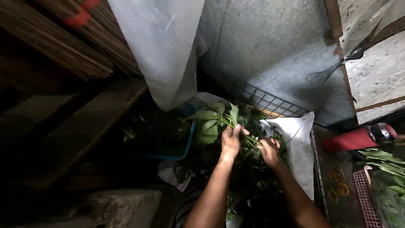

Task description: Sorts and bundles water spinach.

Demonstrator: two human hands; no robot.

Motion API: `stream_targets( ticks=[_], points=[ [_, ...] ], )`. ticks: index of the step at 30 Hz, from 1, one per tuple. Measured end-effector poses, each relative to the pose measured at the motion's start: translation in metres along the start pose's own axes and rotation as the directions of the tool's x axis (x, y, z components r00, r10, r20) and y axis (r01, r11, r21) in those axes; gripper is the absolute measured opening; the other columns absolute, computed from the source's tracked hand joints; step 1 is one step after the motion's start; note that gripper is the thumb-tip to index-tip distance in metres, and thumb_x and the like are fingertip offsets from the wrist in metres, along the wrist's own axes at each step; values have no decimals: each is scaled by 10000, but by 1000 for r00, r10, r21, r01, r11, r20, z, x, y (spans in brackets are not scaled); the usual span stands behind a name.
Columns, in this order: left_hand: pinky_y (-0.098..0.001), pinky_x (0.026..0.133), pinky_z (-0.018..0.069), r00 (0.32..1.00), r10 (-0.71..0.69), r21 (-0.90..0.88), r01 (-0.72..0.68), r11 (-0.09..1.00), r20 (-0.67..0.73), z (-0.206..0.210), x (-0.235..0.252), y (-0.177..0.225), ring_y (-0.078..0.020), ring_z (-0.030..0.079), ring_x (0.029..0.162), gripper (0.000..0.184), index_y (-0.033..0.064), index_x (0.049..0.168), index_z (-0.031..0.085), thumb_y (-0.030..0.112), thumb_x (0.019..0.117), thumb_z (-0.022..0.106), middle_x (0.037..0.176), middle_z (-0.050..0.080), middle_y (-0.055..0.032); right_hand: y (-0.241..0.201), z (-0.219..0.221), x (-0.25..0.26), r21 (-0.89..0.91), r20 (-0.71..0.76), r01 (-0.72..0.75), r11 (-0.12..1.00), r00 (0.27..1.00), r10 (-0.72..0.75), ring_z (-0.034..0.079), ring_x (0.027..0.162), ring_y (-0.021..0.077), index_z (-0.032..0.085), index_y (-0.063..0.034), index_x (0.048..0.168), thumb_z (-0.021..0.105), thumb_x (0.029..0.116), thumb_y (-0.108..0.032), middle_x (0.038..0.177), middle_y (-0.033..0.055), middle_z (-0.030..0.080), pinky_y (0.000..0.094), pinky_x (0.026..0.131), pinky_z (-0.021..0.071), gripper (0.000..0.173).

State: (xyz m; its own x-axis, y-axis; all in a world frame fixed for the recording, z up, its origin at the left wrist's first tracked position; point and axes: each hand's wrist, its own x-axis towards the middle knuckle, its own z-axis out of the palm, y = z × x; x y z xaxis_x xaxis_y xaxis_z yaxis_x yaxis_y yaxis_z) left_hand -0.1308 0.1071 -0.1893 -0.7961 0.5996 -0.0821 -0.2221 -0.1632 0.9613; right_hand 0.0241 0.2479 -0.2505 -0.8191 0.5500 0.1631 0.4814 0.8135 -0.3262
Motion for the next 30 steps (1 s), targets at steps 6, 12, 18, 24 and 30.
stream_targets(
  ticks=[6, 12, 18, 24, 30],
  points=[
    [-366, 789, 598, 992, 84, -51, -89, 995, -97, -2, -2, -1, -143, 706, 780, 265, 15, 1051, 618, 139, 1111, 391, 826, 719, -44, 39, 0, -2, -144, 179, -242, 960, 947, 266, 522, 1348, 379, 679, -23, 1286, 565, 1032, -269, 1325, 178, 664, 630, 1190, 236, 371],
    [-366, 753, 617, 979, 99, -203, -136, 970, -180, -17, 4, 6, -173, 728, 765, 265, 51, 1080, 592, 204, 1124, 380, 823, 731, -53, 77, -12, -28, 23, 141, -613, 790, 784, 605, 448, 1406, 437, 389, -60, 1553, 655, 976, -289, 1515, 239, 484, 698, 1141, 284, 675],
    [-371, 736, 629, 998, 0, -245, -14, 969, -58, -4, -1, 5, -206, 739, 779, 283, 37, 1125, 572, 226, 1132, 362, 861, 740, -94, -19, -35, 14, 506, 175, -131, 853, 983, 47, 518, 1373, 244, 508, -42, 1472, 609, 1001, -294, 1447, 146, 575, 440, 1169, 417, 543],
    [-346, 960, 556, 985, 102, -330, -52, 942, 138, -10, -6, 5, -163, 690, 1077, 363, 105, 1359, 568, 322, 1098, 441, 1177, 729, -58, -68, -61, 49, 445, 300, -9, 896, 944, -140, 659, 729, 201, 665, 10, 1084, 528, 1069, -179, 791, 104, 670, 422, 741, 570, 235],
    [-373, 939, 580, 993, 68, -398, -24, 917, 97, -7, -6, 6, -190, 728, 1000, 368, 125, 1070, 624, 328, 1131, 322, 1027, 759, -52, -42, -75, 54, 252, 276, 240, 938, 911, -307, 676, 695, 194, 677, -40, 1023, 598, 1036, -180, 753, 63, 678, 436, 723, 588, 161]
  ],
)
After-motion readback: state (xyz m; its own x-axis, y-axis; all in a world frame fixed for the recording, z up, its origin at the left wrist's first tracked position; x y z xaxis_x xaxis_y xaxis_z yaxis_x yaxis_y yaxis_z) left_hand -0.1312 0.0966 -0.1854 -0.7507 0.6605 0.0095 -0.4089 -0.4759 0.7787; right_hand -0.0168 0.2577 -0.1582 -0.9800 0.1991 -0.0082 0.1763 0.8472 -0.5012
